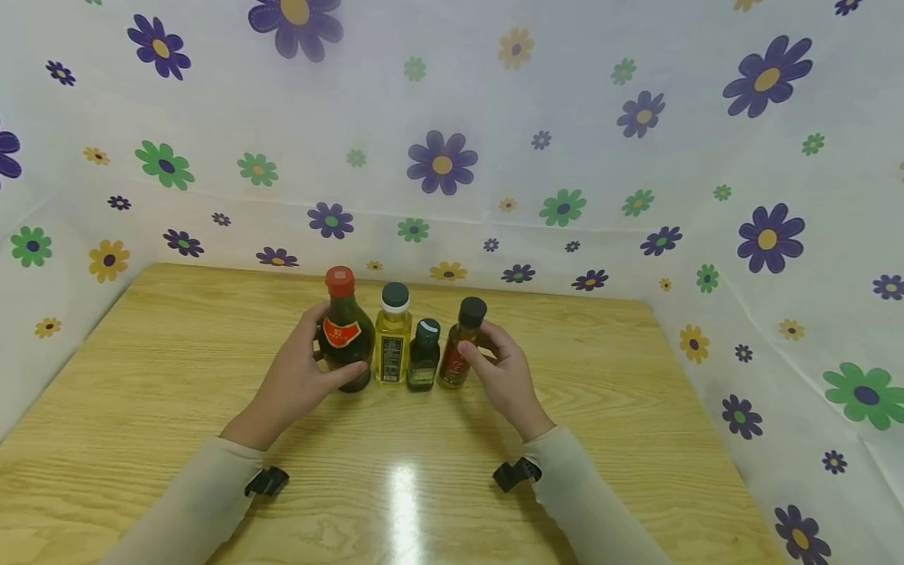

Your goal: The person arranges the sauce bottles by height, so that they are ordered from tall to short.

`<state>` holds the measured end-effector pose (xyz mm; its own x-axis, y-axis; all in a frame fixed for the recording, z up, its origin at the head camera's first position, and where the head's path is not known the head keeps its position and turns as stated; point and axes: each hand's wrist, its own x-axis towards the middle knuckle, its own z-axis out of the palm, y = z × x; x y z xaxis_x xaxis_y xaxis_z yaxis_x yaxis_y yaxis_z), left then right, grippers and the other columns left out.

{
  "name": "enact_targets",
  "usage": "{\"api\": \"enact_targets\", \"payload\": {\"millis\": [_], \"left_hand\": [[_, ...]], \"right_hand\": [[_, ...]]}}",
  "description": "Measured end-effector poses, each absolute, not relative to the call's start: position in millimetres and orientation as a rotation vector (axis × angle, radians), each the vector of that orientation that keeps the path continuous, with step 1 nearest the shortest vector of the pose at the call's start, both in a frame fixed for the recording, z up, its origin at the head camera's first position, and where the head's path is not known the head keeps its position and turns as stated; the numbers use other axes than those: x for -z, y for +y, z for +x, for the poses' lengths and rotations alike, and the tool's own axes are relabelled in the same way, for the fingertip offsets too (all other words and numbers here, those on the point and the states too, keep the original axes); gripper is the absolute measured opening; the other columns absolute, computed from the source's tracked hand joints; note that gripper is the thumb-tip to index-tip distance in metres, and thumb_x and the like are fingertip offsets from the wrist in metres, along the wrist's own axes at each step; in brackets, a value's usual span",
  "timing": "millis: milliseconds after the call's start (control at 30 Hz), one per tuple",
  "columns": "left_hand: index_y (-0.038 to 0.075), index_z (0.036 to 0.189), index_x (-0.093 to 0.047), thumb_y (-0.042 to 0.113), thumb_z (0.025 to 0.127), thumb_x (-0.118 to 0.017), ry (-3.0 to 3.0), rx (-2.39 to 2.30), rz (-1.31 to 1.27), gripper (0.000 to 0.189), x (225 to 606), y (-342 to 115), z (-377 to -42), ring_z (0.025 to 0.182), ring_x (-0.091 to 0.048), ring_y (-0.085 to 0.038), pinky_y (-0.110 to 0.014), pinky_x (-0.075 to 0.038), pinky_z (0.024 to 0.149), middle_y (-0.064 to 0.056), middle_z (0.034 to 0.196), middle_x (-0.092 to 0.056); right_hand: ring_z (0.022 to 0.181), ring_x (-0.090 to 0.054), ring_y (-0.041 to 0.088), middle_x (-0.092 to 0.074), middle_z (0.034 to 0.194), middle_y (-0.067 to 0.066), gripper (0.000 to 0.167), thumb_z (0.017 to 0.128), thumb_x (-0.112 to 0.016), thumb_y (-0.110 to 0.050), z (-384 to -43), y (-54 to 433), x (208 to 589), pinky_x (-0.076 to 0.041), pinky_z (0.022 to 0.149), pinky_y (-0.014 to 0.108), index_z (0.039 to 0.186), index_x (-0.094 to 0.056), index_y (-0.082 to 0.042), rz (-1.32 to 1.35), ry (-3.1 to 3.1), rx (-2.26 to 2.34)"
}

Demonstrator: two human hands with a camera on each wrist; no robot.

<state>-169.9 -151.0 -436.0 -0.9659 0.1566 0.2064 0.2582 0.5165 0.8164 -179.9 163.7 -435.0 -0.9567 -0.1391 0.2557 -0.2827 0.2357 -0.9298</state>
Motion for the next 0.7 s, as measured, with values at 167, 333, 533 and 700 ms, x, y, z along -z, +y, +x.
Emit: {"api": "enact_targets", "payload": {"millis": [167, 333, 533, 700], "left_hand": [[0.012, 0.161, -0.026, 0.029, 0.086, -0.087, -2.639, 1.428, -0.351, 0.098, 435.0, -149.7, -168.8, 0.137, -0.048, -0.041, -0.066, -0.049, 0.101, -0.018, 0.151, -0.047], [0.011, 0.161, -0.026, 0.028, 0.086, -0.087, -2.641, 1.408, -0.333, 0.099, 435.4, -148.9, -167.4, 0.137, -0.049, -0.041, -0.065, -0.050, 0.101, -0.018, 0.150, -0.048], [0.012, 0.160, -0.028, 0.028, 0.086, -0.087, -2.619, 1.407, -0.324, 0.097, 436.0, -148.1, -166.8, 0.135, -0.051, -0.040, -0.065, -0.051, 0.101, -0.017, 0.148, -0.050], [0.012, 0.160, -0.029, 0.028, 0.085, -0.088, -2.599, 1.421, -0.327, 0.096, 436.8, -147.3, -166.6, 0.134, -0.052, -0.039, -0.063, -0.051, 0.101, -0.017, 0.148, -0.051]], "right_hand": [[0.125, -0.062, 0.031, -0.063, 0.136, 0.012, 0.040, 0.101, -0.069, -0.015, -180.2, 164.1, 434.7, -0.054, 0.103, 0.049, 0.140, -0.063, -0.009, 0.416, -2.371, -1.825], [0.124, -0.063, 0.031, -0.063, 0.135, 0.012, 0.040, 0.101, -0.069, -0.015, -180.5, 163.7, 436.3, -0.055, 0.103, 0.049, 0.139, -0.063, -0.009, 0.421, -2.366, -1.825], [0.125, -0.062, 0.031, -0.062, 0.137, 0.012, 0.040, 0.101, -0.069, -0.016, -180.2, 163.1, 435.3, -0.054, 0.103, 0.049, 0.140, -0.063, -0.010, 0.416, -2.365, -1.836], [0.125, -0.061, 0.032, -0.062, 0.136, 0.013, 0.041, 0.101, -0.069, -0.015, -179.4, 162.9, 434.3, -0.054, 0.103, 0.050, 0.141, -0.062, -0.009, 0.413, -2.366, -1.837]]}}
